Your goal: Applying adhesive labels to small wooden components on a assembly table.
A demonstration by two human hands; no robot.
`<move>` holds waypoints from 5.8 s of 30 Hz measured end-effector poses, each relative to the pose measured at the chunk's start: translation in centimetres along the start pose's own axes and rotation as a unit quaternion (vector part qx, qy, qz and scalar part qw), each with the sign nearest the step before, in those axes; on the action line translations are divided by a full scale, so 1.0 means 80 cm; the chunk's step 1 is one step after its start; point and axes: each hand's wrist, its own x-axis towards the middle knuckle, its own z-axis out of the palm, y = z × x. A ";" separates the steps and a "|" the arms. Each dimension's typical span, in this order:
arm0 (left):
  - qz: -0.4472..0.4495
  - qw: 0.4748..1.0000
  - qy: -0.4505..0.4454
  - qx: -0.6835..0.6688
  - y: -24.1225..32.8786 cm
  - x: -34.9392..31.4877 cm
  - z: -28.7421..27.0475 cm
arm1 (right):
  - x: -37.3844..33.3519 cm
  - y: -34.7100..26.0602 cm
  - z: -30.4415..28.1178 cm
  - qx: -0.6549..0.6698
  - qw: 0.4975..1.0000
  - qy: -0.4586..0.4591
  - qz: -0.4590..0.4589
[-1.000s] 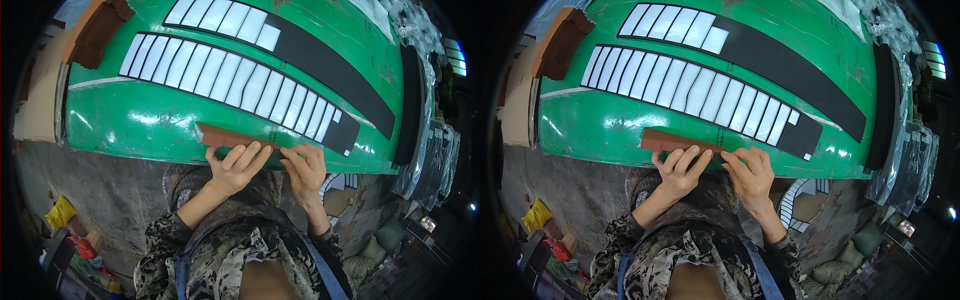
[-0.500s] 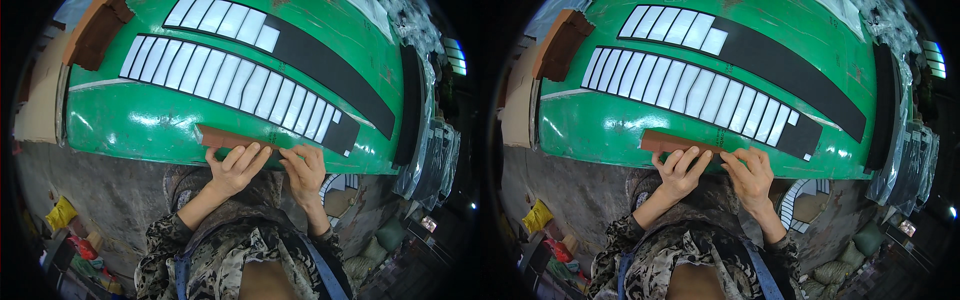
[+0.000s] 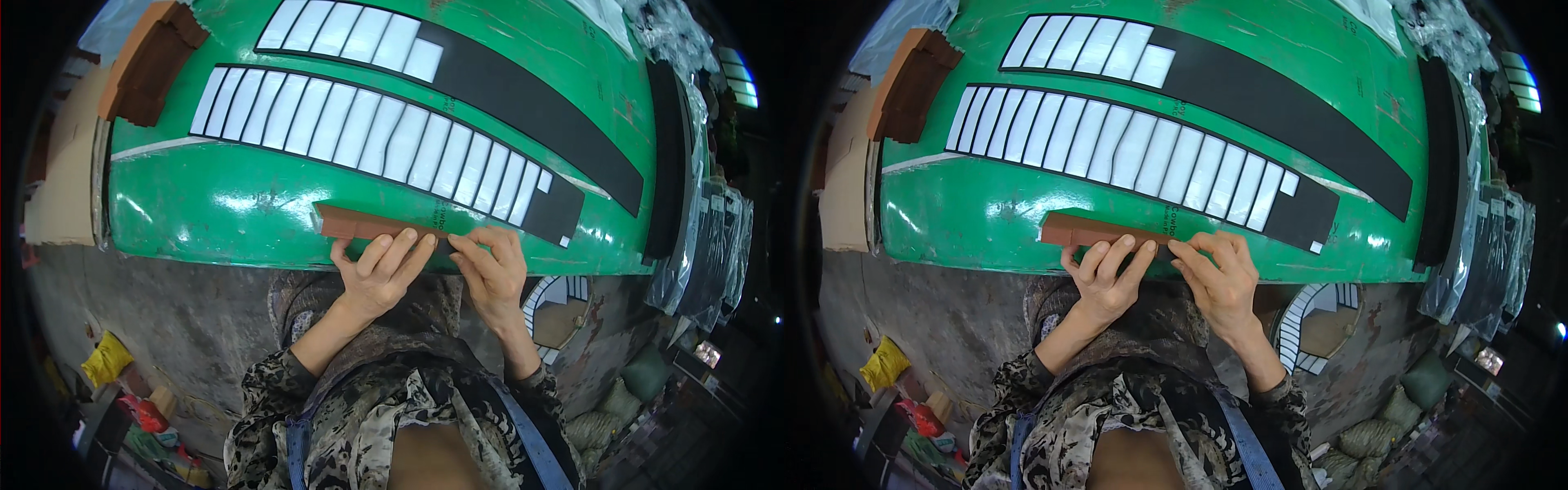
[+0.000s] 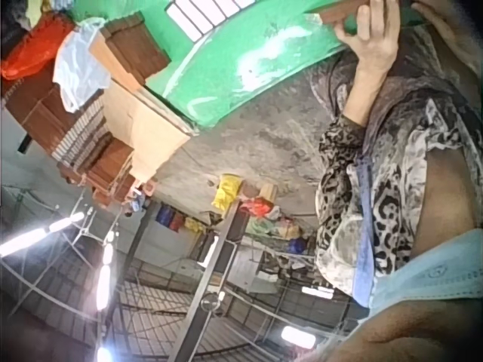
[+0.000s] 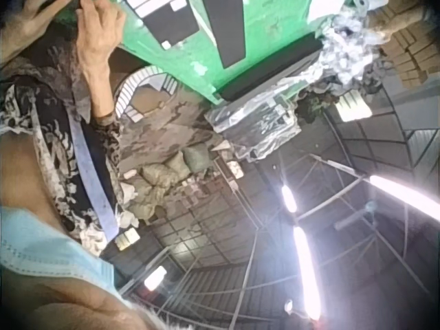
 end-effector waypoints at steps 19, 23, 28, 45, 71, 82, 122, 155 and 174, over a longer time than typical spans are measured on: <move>0.074 0.997 -0.018 0.020 -0.001 0.013 -0.005 | -0.031 -0.009 0.047 0.459 0.825 0.129 0.304; 0.061 0.998 -0.020 0.001 0.002 0.013 -0.006 | -0.036 -0.003 0.058 0.460 0.829 0.135 0.289; 0.050 0.996 -0.069 0.027 0.007 0.025 -0.021 | -0.027 -0.006 0.040 0.596 0.707 0.091 0.369; 0.064 0.993 -0.096 -0.003 -0.003 0.033 -0.034 | 0.007 0.109 -0.068 -0.188 0.968 0.094 0.136; -0.035 0.996 -0.051 -0.058 -0.074 0.050 -0.100 | 0.009 0.123 -0.065 -0.186 0.973 0.041 0.129; -0.215 0.956 -0.050 -0.194 -0.089 0.058 -0.101 | -0.006 0.128 -0.045 0.041 0.909 0.304 0.282; -0.205 0.849 -0.062 -0.482 -0.125 0.057 -0.072 | 0.099 -0.120 0.044 0.003 0.999 -0.037 0.020; -0.200 0.858 -0.059 -0.470 -0.125 0.058 -0.072 | 0.093 -0.127 0.053 0.011 0.998 -0.013 0.055; -0.209 0.862 -0.081 -0.454 -0.120 0.062 -0.077 | 0.068 -0.102 0.055 0.101 0.993 0.014 0.060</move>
